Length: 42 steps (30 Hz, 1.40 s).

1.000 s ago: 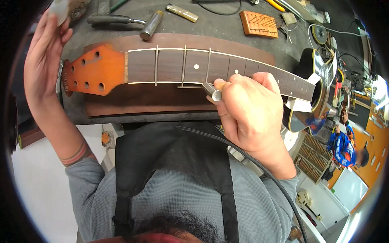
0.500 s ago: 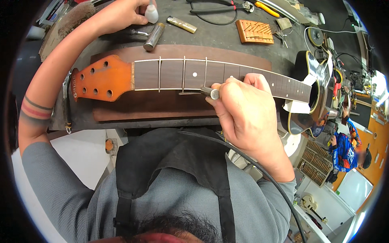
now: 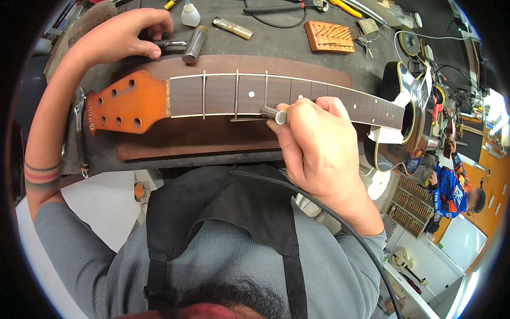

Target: The person installs frets onto a guitar neck by applying glue to the slots, inserting the fret wire, and tapping it into place with a hammer and a specialized fret hammer. The person works sequentially along the fretboard, ensuring each fret is flush with the fretboard surface.

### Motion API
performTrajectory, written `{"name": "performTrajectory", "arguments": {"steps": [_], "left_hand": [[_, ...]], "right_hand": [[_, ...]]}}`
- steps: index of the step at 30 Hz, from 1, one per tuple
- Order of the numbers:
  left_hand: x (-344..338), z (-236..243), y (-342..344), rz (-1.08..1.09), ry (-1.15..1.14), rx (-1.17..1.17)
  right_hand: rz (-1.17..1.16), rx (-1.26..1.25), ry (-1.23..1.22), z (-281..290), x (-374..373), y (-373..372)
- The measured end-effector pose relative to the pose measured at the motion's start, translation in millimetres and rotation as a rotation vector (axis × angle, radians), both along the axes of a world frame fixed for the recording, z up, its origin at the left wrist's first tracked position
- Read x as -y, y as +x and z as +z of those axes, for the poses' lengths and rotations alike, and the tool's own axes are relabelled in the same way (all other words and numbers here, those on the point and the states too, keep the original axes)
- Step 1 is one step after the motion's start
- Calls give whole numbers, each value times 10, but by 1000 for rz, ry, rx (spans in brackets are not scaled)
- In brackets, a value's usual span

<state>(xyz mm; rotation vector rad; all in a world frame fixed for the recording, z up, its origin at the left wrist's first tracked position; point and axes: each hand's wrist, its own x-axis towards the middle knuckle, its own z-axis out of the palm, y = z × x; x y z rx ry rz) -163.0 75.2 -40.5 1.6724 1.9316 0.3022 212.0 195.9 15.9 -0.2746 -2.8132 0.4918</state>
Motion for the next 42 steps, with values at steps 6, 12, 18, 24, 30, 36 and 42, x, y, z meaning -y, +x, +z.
{"name": "performTrajectory", "arguments": {"steps": [6,12,18,24,30,36,42], "left_hand": [[171,-168,-54,-101,294,-191],[256,773,271,99,158,-153],[201,1208,912,-243,729,-86],[35,1303,1234,-555,805,-422],[49,1231,1232,-598,792,-310],[36,1037,1270,-580,881,-328],[65,979,1334,-560,926,-344]], "right_hand": [[-39,-16,-14,-10,30,-20],[-48,-43,17,-6,54,-3],[-93,-38,17,-31,76,33],[-117,-99,-9,-75,77,109],[-121,-62,-34,-49,104,101],[-94,-60,-38,-67,74,114],[-73,19,-76,-29,47,144]]}}
